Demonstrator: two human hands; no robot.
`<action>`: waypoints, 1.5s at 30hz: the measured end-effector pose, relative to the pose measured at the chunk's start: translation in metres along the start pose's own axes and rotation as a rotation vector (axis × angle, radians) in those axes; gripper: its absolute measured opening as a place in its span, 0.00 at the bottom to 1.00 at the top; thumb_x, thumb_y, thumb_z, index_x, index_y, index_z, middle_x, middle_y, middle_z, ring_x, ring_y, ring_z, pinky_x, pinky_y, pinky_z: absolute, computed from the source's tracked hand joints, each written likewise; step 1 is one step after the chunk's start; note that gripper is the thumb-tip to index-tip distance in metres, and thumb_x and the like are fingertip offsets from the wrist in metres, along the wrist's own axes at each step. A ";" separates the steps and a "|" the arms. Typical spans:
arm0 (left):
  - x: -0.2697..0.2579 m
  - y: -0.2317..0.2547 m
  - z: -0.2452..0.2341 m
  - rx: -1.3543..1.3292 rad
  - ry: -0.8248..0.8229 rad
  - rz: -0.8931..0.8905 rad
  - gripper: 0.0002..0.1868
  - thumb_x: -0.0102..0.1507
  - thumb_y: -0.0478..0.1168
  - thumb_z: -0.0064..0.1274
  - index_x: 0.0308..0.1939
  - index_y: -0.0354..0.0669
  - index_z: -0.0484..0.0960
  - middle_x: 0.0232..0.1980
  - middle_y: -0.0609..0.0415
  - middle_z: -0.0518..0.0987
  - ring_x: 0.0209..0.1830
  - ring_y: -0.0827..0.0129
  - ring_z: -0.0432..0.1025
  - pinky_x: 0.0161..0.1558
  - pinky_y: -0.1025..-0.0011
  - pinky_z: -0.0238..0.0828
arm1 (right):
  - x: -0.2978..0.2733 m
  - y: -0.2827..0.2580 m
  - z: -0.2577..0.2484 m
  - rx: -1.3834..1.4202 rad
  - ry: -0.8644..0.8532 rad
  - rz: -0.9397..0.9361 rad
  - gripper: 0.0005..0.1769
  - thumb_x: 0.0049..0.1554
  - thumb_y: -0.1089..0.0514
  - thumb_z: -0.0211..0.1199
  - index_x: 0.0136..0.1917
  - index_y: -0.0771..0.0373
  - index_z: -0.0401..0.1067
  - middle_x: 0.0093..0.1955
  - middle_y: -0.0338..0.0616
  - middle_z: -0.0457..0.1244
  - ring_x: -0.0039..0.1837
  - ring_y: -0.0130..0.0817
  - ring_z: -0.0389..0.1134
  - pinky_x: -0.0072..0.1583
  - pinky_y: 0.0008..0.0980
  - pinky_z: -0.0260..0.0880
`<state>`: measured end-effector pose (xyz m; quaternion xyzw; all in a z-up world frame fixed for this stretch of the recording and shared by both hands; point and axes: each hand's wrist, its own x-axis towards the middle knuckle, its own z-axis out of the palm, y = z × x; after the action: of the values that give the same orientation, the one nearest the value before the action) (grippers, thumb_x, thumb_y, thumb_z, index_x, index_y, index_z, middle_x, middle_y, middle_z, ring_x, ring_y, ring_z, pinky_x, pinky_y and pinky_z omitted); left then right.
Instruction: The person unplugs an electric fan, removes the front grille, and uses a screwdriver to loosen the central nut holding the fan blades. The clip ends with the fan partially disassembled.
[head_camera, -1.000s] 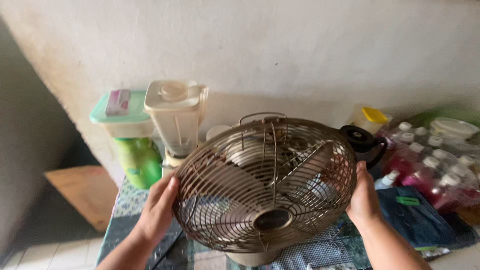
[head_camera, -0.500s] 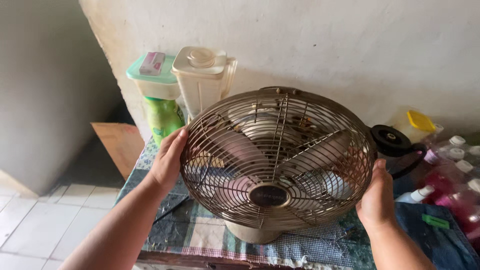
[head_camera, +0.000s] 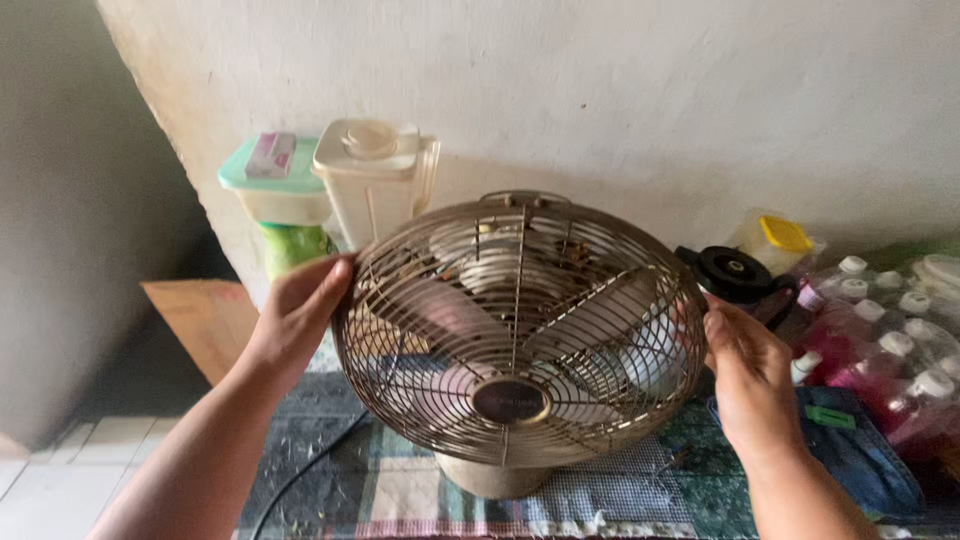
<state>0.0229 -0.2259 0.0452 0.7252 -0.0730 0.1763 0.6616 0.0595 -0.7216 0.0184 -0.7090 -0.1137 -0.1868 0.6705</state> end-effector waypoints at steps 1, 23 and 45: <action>-0.002 -0.005 -0.005 -0.040 0.028 -0.089 0.24 0.69 0.47 0.48 0.62 0.34 0.79 0.53 0.50 0.85 0.52 0.70 0.76 0.55 0.68 0.73 | 0.001 -0.007 0.005 0.046 -0.022 -0.023 0.14 0.65 0.56 0.56 0.61 0.63 0.75 0.53 0.41 0.71 0.53 0.26 0.72 0.58 0.29 0.74; 0.033 -0.013 -0.046 -0.093 -0.511 -0.191 0.13 0.63 0.30 0.56 0.52 0.33 0.78 0.46 0.53 0.82 0.46 0.73 0.78 0.53 0.69 0.80 | 0.000 -0.043 0.037 0.318 0.041 0.043 0.14 0.73 0.56 0.52 0.63 0.66 0.72 0.56 0.43 0.68 0.57 0.32 0.69 0.60 0.34 0.69; 0.026 -0.016 -0.042 -0.021 -0.440 -0.072 0.10 0.67 0.37 0.54 0.50 0.37 0.79 0.45 0.52 0.85 0.47 0.72 0.81 0.53 0.69 0.78 | 0.000 -0.039 0.042 0.402 0.083 0.004 0.10 0.73 0.58 0.52 0.62 0.62 0.71 0.61 0.41 0.68 0.63 0.32 0.68 0.67 0.36 0.68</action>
<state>0.0452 -0.1794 0.0420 0.7413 -0.1917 -0.0105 0.6432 0.0476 -0.6773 0.0527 -0.5527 -0.1197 -0.1882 0.8030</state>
